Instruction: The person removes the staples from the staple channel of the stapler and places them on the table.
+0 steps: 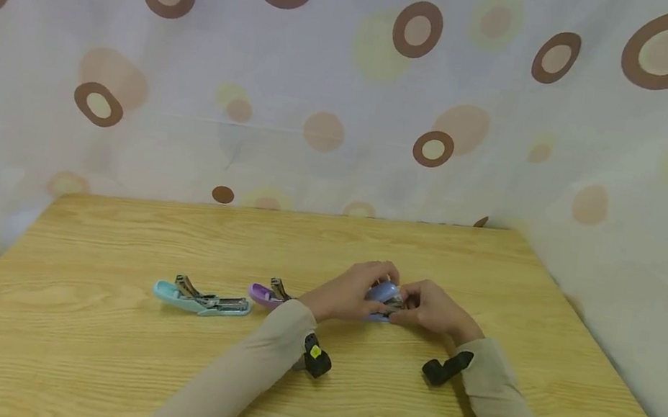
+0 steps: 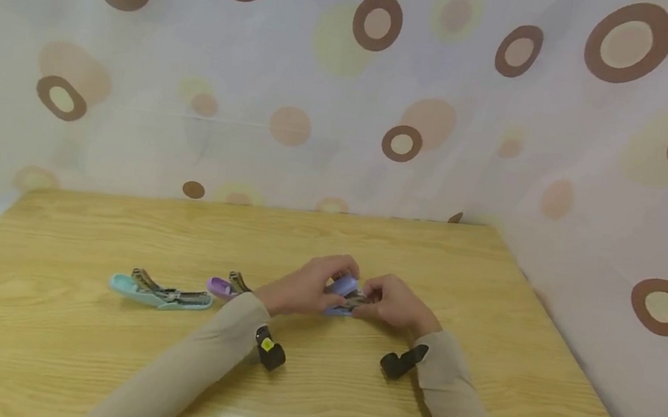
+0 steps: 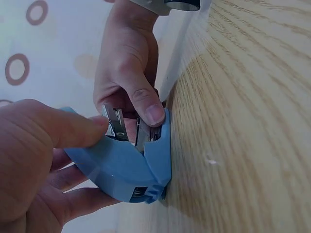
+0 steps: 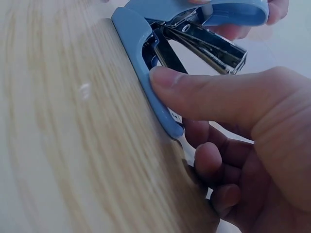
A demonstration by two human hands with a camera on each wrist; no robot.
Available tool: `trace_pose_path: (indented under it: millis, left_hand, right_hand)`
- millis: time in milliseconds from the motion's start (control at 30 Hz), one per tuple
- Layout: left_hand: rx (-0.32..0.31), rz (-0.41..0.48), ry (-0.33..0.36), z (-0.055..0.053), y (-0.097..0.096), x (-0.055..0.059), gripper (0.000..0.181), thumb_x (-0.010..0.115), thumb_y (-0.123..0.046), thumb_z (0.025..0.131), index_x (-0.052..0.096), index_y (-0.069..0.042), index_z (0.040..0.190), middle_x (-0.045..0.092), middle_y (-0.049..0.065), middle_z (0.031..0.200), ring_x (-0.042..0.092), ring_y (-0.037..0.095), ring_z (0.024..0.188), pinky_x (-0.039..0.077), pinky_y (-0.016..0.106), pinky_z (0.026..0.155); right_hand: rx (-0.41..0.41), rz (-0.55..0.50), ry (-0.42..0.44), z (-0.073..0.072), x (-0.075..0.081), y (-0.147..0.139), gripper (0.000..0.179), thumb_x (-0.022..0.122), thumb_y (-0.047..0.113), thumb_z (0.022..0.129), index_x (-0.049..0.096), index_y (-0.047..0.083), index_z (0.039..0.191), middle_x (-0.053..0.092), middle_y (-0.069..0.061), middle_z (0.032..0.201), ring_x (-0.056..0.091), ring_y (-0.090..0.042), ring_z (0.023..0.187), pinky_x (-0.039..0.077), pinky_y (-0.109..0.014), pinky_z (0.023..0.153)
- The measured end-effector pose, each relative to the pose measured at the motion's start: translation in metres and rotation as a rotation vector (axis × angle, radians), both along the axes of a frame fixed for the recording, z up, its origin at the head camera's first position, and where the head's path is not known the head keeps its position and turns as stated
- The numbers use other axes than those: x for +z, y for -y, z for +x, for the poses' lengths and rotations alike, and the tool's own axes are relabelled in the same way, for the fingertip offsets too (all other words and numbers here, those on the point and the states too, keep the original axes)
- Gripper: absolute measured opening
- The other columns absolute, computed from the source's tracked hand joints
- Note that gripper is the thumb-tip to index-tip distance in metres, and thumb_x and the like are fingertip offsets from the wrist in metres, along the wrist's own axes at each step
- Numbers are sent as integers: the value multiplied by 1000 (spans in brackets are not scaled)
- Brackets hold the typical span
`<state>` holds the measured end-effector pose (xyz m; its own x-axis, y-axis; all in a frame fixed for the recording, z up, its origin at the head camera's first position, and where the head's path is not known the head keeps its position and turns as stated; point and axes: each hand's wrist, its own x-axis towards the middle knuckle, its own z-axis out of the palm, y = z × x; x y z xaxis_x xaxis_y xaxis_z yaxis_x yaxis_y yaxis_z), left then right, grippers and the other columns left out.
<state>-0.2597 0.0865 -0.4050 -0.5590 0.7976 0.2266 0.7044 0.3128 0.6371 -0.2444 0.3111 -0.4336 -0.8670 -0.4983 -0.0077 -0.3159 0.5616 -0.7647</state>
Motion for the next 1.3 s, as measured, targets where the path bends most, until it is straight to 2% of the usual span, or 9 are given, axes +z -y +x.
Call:
trace_pose_path:
  millis: [133,300,467,633,767,900,1000,1133,1300]
  left_hand:
    - [-19,41,39,0,6,9,16,58,-17,97,53,-12,111,59,0,98,54,13,83,44,22,70]
    - [5,47,5,-1,13,20,7,58,-20,97,54,-15,95,61,-2,89,57,14,78,42,20,64]
    - [51,81,-5,1,23,25,20,64,-14,92,50,-8,78,65,1,85,62,15,77,42,20,62]
    - [92,111,-3,4,27,26,27,66,-10,88,48,5,75,66,3,78,57,11,68,41,19,62]
    - [160,134,33,9,32,23,30,66,-6,84,41,0,68,63,0,72,51,9,62,39,20,61]
    - [208,152,45,13,39,22,37,67,-4,81,35,-10,64,63,-2,73,64,10,76,48,22,68]
    - [221,152,42,17,45,21,31,65,-4,81,39,-9,65,64,-1,74,69,15,90,53,27,77]
    - [260,121,24,21,55,17,31,65,-2,80,37,-6,66,59,1,66,70,18,94,48,24,69]
    - [294,68,23,21,63,12,43,69,-7,80,30,-13,63,58,-1,61,70,17,93,39,24,62]
  right_hand:
    - [-2,-3,2,0,1,1,18,76,12,82,61,5,75,48,5,60,41,-4,51,35,-20,51]
    - [-11,2,0,0,3,2,14,75,11,82,64,3,80,50,3,63,42,-5,53,36,-20,53]
    - [-23,3,7,-1,3,4,11,75,9,81,69,1,85,56,-2,69,44,-6,55,37,-20,54]
    - [-12,-22,5,-2,4,4,11,76,8,81,69,1,85,58,-5,70,44,-6,56,38,-20,53]
    - [-1,-27,3,0,5,5,10,76,8,81,70,1,84,59,-4,70,44,-5,55,39,-20,52]
    - [-9,-17,-2,1,6,5,9,76,7,81,70,1,84,59,-2,71,44,-5,56,39,-20,53]
    - [-6,-18,-5,1,6,5,10,76,7,80,69,1,84,59,-3,71,44,-6,56,38,-21,53]
    - [20,-19,-11,0,3,5,10,76,9,81,70,2,84,60,-5,71,45,-6,56,40,-21,53]
    - [23,-32,-20,2,1,5,8,75,8,82,70,1,85,59,-5,71,45,-7,56,41,-22,54]
